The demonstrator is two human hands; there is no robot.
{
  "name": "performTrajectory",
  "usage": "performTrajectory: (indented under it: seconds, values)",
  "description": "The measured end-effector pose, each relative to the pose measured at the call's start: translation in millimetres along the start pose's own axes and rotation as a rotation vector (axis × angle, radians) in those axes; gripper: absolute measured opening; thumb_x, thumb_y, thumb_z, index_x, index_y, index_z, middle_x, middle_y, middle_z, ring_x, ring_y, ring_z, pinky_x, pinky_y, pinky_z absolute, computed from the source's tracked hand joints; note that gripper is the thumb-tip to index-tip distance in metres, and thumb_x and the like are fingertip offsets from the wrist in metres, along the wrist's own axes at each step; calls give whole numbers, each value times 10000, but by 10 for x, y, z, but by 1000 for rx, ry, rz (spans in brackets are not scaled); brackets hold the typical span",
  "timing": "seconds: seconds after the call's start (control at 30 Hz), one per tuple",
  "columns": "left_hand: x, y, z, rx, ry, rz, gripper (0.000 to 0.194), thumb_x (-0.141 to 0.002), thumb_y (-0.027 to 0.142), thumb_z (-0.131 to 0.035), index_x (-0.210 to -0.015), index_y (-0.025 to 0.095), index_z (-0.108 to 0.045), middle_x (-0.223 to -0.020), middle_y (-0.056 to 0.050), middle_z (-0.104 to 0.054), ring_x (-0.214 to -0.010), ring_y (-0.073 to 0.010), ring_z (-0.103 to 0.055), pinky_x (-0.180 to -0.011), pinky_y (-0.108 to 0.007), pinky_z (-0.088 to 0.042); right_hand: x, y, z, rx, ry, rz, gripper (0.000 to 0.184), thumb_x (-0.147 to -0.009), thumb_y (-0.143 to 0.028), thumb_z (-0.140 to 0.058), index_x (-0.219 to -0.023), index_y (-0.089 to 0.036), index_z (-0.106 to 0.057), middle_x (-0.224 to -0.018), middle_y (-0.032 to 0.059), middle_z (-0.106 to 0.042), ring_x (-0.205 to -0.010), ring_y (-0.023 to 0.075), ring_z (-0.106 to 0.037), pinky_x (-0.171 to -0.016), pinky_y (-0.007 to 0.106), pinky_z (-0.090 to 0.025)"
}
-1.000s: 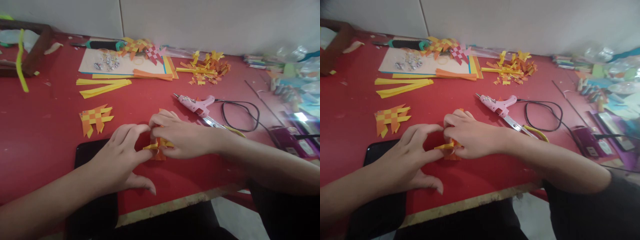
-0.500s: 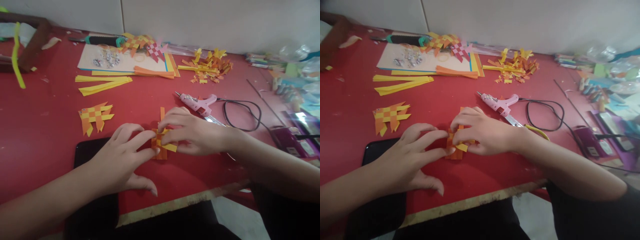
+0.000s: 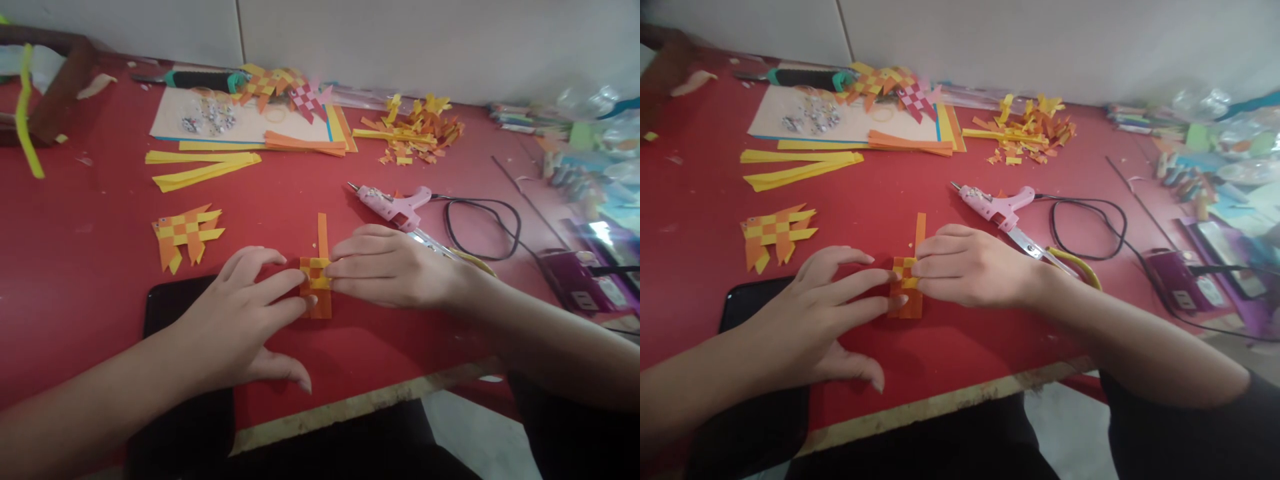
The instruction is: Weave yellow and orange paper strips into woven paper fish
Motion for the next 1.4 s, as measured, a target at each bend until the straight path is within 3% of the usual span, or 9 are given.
performTrajectory:
  seconds: [0.43, 0.73, 0.97, 1.27, 1.4]
  values:
    - [10, -1, -11, -3, -18, -1, 715, -756, 816, -581, -1070, 193, -739, -1171, -124, -711, -1152, -410, -528, -1014, -580, -409, 62, -38, -136, -10, 15, -40, 282, -1028, -114, -416, -908, -141, -670, -903, 88, -733, -918, 177, -671, -853, 338, -564]
    - [25, 3, -20, -4, 2, -17, 748, -724, 810, -622, -1133, 192, -730, -1189, -137, -704, -1160, -403, -516, -1017, -568, -394, 78, -47, -142, -123, 49, -126, 176, -884, -118, -512, -951, -169, -667, -946, 82, -740, -954, 220, -671, -884, 382, -580]
    - [13, 30, -11, -29, 11, -46, 759, -739, 798, -611, -1135, 161, -721, -1144, -144, -699, -1141, -415, -517, -987, -604, -419, 38, -43, -211, -73, 96, -176, 195, -902, -147, -544, -1041, -116, -676, -924, 94, -740, -882, 214, -664, -848, 372, -581]
    - [8, 32, -10, -12, 8, -48, 755, -753, 787, -605, -1109, 132, -726, -1113, -153, -698, -1136, -415, -500, -987, -608, -414, 38, -86, -253, 36, 61, -191, 176, -870, -160, -542, -924, -133, -707, -836, 73, -715, -809, 223, -611, -733, 371, -555]
    - [-1, 30, -9, -15, 8, -46, 761, -736, 780, -633, -1132, 136, -724, -1122, -149, -701, -1140, -417, -500, -984, -607, -414, 66, -99, -221, 27, 105, -236, 184, -841, -148, -560, -955, -132, -702, -884, 87, -723, -885, 237, -618, -788, 387, -553]
Point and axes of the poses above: each hand's wrist, its own x-axis away from the middle knuckle, its own z-axis out of the back of the hand, y = z × x, the point moved 8 cm from there along -x, towards the middle knuckle
